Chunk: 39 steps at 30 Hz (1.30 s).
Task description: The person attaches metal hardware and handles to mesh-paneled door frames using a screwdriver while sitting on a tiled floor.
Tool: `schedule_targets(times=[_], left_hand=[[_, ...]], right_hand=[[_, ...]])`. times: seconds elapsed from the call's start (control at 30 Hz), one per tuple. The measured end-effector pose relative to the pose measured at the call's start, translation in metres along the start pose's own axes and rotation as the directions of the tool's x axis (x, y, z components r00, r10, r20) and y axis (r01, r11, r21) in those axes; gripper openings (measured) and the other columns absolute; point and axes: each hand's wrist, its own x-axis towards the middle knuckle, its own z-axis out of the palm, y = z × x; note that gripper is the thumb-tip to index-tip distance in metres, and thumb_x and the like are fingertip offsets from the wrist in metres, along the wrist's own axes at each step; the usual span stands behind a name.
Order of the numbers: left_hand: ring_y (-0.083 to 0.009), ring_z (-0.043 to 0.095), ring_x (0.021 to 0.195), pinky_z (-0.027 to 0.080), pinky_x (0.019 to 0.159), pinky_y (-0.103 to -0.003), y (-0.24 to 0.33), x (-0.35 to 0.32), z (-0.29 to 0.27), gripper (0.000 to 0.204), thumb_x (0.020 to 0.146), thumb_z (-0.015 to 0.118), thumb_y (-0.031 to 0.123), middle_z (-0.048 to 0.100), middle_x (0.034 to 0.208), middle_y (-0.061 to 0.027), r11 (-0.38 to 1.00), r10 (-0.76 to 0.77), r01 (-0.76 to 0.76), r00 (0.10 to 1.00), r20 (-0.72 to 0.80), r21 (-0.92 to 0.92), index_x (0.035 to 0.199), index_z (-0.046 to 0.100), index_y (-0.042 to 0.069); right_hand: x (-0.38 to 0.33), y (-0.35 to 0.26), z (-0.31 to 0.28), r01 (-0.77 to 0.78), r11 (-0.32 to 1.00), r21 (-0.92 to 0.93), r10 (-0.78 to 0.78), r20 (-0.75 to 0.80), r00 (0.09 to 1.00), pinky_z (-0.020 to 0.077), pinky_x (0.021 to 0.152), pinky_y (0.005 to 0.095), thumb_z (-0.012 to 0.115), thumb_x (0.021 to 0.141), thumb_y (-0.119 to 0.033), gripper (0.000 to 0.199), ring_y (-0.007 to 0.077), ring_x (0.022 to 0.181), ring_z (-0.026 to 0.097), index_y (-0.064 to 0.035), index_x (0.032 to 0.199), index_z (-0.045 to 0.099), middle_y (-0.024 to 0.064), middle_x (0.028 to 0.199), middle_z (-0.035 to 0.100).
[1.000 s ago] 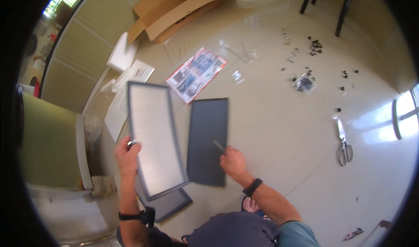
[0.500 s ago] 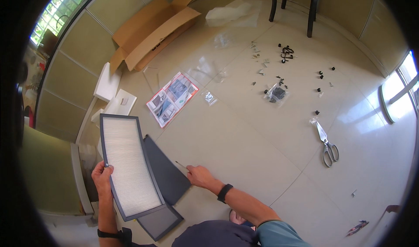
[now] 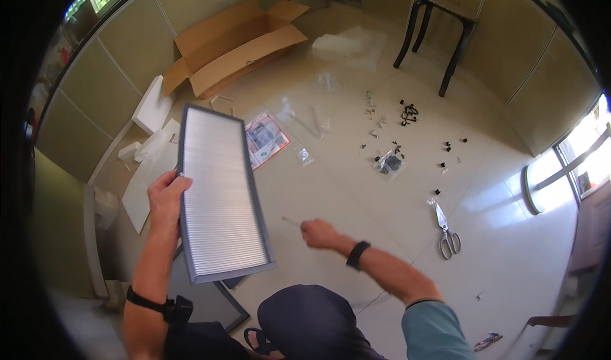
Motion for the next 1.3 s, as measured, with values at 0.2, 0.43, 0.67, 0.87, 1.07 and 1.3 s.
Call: schedule_targets(times=[0.2,0.43,0.67,0.87,1.07,1.3], left_hand=[[-0.0112,0.060,0.065,0.047,0.059,-0.025,-0.032,0.026,0.035,0.024,0.076,0.063,0.005,0.066,0.077,-0.0052,0.989,0.130,-0.121,0.986,0.106,-0.085,0.095,0.069,-0.008],[-0.0346,0.065,0.068,0.052,0.068,-0.041,-0.074,0.041,0.069,0.024,0.073,0.063,0.018,0.066,0.071,-0.0206,0.929,0.269,-0.288,0.957,0.110,0.233,0.084,0.067,-0.003],[-0.0399,0.066,0.081,0.052,0.079,-0.045,-0.096,0.032,0.078,0.028,0.072,0.062,0.020,0.068,0.080,-0.0231,0.874,0.249,-0.313,0.946,0.209,0.372,0.087,0.070,-0.003],[-0.0371,0.066,0.084,0.051,0.080,-0.047,-0.089,0.044,0.072,0.024,0.075,0.059,0.021,0.068,0.084,-0.0203,0.873,0.093,-0.208,0.959,0.268,0.442,0.085,0.067,0.002],[-0.0371,0.066,0.084,0.051,0.081,-0.045,-0.108,0.060,0.087,0.029,0.073,0.060,0.023,0.069,0.085,-0.0200,0.880,0.088,-0.176,0.973,0.212,0.441,0.087,0.069,0.000],[-0.0268,0.065,0.071,0.051,0.069,-0.037,-0.137,0.076,0.103,0.028,0.070,0.066,0.018,0.068,0.078,-0.0174,0.937,0.097,-0.142,0.984,0.151,0.320,0.086,0.070,-0.005]], right_hand=[[0.017,-0.002,-0.149,-0.197,0.870,-0.452,0.188,-0.064,0.980,0.0528,0.077,0.0503,0.055,0.079,-0.017,0.022,0.0427,0.089,0.065,-0.0017,0.088,0.068,0.0231,0.089,0.068],[-0.002,-0.074,-0.231,-0.363,0.529,-0.767,0.461,-0.099,0.882,0.0552,0.080,0.0439,0.057,0.076,-0.007,0.022,0.0357,0.095,0.068,-0.0013,0.093,0.070,0.0194,0.097,0.070],[-0.018,-0.081,-0.221,-0.401,0.488,-0.775,0.404,-0.206,0.891,0.0559,0.079,0.0438,0.059,0.077,-0.009,0.021,0.0346,0.096,0.068,-0.0016,0.092,0.070,0.0194,0.098,0.070],[-0.060,-0.038,-0.183,-0.461,0.501,-0.732,0.478,-0.210,0.853,0.0560,0.078,0.0465,0.055,0.081,-0.013,0.022,0.0364,0.091,0.069,-0.0031,0.094,0.070,0.0209,0.095,0.070],[-0.075,0.024,-0.158,-0.448,0.591,-0.671,0.441,-0.197,0.876,0.0551,0.077,0.0491,0.055,0.083,-0.016,0.021,0.0399,0.089,0.068,-0.0036,0.093,0.068,0.0220,0.090,0.069],[-0.055,0.129,-0.160,-0.432,0.867,-0.248,0.260,-0.515,0.817,0.0538,0.075,0.0496,0.057,0.081,-0.015,0.015,0.0413,0.083,0.066,-0.0083,0.084,0.070,0.0205,0.082,0.068]])
